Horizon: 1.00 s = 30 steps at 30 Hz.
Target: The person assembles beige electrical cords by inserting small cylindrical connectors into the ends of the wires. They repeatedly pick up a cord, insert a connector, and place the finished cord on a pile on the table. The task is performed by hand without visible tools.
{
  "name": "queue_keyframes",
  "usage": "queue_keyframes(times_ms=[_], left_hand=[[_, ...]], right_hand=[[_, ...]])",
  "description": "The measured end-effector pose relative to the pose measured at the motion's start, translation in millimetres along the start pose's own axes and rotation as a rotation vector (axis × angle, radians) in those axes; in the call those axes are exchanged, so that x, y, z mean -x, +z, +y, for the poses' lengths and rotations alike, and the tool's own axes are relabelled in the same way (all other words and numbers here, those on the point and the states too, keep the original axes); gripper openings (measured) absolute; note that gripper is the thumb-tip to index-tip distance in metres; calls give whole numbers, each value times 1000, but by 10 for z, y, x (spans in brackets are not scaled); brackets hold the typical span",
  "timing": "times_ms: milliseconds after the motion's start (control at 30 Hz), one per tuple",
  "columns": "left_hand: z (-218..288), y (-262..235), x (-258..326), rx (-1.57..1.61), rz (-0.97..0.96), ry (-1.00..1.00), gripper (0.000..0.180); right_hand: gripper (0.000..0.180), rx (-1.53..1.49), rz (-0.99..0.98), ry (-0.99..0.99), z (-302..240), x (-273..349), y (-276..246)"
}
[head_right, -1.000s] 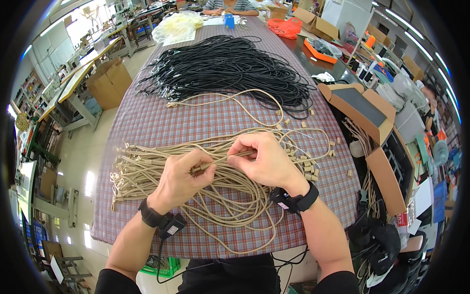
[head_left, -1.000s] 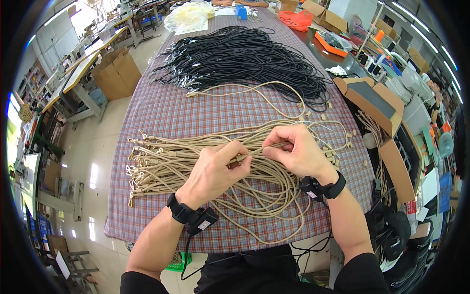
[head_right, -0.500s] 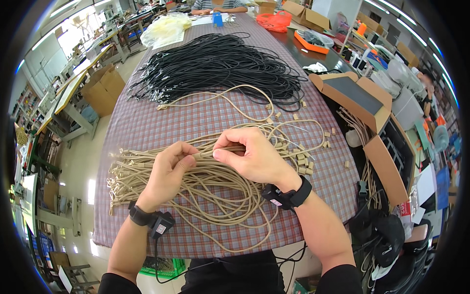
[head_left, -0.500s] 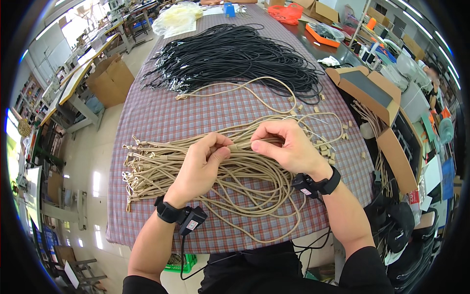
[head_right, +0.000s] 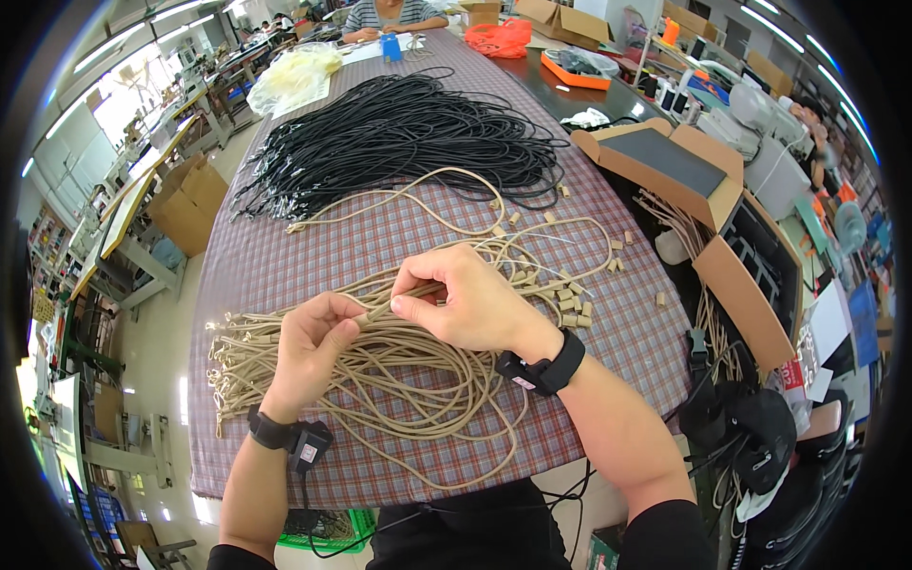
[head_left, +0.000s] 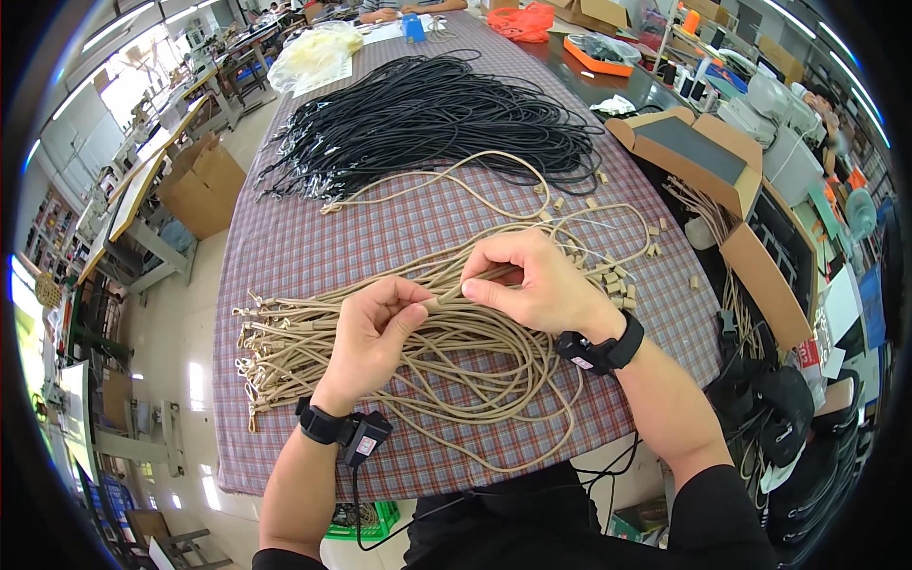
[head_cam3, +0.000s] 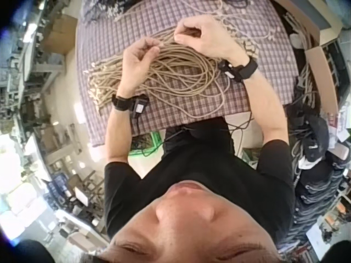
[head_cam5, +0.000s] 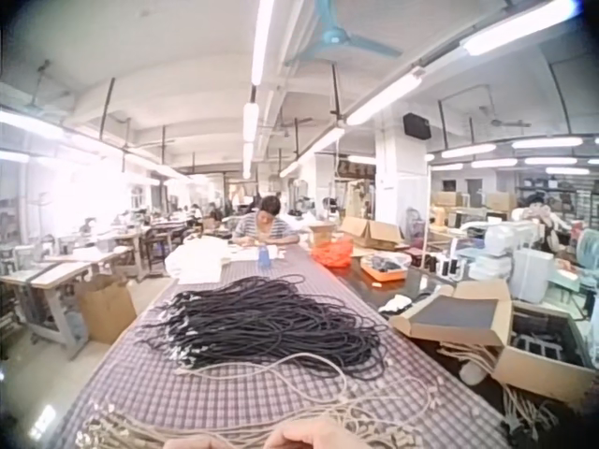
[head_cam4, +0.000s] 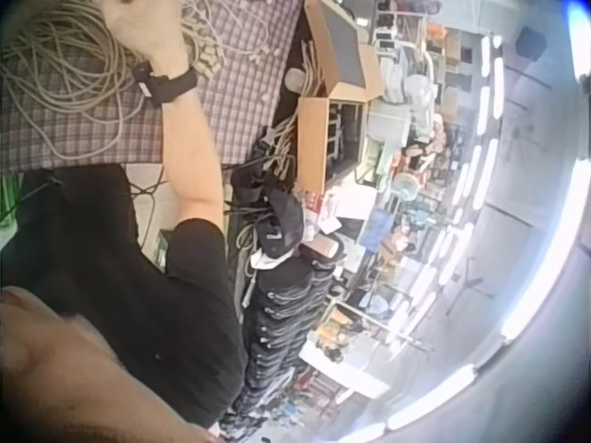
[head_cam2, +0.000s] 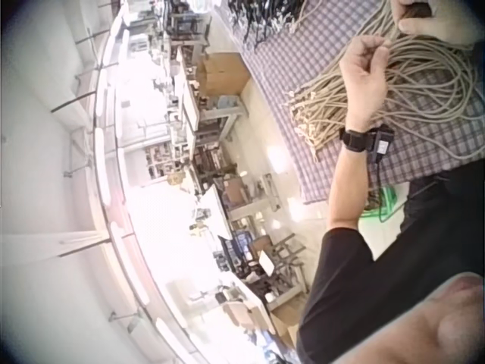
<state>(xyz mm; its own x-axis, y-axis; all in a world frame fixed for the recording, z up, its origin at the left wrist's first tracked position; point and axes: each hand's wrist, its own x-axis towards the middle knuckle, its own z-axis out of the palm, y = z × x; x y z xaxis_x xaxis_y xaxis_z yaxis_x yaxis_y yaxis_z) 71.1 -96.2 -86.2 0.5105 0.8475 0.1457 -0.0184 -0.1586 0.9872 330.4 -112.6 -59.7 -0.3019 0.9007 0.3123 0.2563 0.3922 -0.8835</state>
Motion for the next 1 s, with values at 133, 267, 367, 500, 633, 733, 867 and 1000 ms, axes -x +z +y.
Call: queue_keyframes(times_ms=[133,267,367,500,633,733,867,1000], left_hand=[[48,43,24,-81,68,7,11],[68,93,53,-232,80,22,17],[15,109,61,-318,118,89,22],[52,151,10,-244,186,76,22],[-62,18,-15,34,87,-104,29],[21,-30,-25,29,7,-226,33],[119,43,-2,10,3,-199,32],[165,56,0,107,-12,-227,29]], right_hand=[[13,-11,-31,13,-26,9,32],[13,35,-85,37,-56,20,44],[12,116,-119,13,-57,-7,66],[9,88,-20,-44,-23,-5,86],[9,200,-3,-121,-66,-25,87],[10,220,-15,-155,-69,-28,106],[11,218,-36,-176,-76,-25,126],[10,219,-25,-174,-50,-21,136]])
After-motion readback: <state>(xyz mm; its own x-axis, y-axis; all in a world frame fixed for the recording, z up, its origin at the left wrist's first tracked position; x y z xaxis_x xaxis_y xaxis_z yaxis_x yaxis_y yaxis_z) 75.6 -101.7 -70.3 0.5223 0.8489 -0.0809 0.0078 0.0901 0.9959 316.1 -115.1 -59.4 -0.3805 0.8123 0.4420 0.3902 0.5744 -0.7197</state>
